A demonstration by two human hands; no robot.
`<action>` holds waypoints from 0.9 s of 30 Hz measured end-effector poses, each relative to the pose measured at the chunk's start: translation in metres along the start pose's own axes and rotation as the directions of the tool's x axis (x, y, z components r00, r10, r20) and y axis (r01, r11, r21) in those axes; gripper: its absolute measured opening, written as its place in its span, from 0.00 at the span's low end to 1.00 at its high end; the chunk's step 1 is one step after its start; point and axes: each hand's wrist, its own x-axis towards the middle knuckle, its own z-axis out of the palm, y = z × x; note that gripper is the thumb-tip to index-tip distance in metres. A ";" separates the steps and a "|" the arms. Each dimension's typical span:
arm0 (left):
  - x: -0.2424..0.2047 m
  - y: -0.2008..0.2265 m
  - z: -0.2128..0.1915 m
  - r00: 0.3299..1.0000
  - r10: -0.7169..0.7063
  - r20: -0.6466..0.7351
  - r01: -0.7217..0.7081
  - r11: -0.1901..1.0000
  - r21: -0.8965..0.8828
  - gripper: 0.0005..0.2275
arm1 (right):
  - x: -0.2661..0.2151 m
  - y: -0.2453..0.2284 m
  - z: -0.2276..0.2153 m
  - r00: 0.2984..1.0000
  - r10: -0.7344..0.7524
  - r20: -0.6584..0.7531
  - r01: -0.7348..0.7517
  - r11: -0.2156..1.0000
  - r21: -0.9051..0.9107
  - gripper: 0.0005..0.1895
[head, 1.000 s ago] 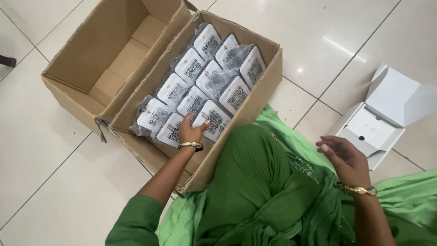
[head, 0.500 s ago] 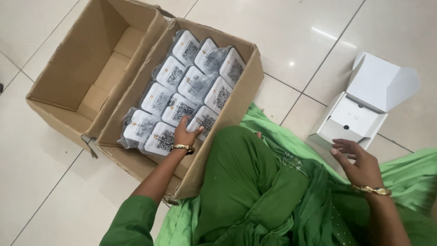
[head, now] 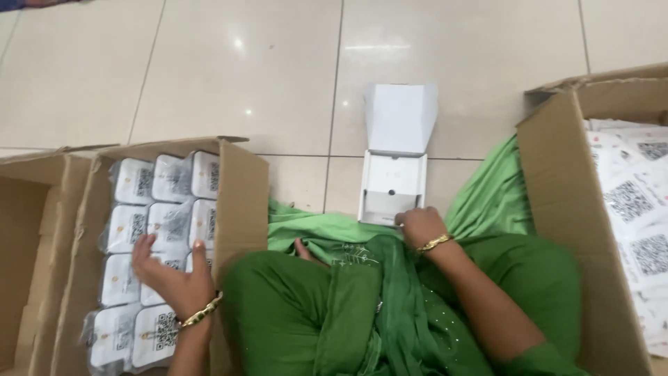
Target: The person packs electronic components into boxes.
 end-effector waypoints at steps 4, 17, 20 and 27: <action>0.010 0.076 0.141 0.738 -0.135 0.661 0.568 0.654 -0.500 0.33 | -0.004 -0.012 0.001 0.981 -0.120 0.153 0.112 0.992 0.059 0.09; 0.036 0.158 0.342 0.249 -0.090 0.964 0.883 0.431 -0.188 0.51 | 0.001 -0.004 0.008 0.985 -0.115 0.128 0.100 0.988 0.115 0.09; 0.036 0.145 0.298 0.340 0.029 0.940 0.852 0.414 -0.321 0.52 | -0.010 -0.006 -0.005 0.987 -0.154 0.050 0.147 0.983 0.111 0.08; 0.004 0.137 0.236 0.436 0.321 0.841 0.527 0.666 -0.528 0.48 | -0.055 -0.011 -0.109 0.692 0.131 -0.710 0.184 0.919 0.348 0.16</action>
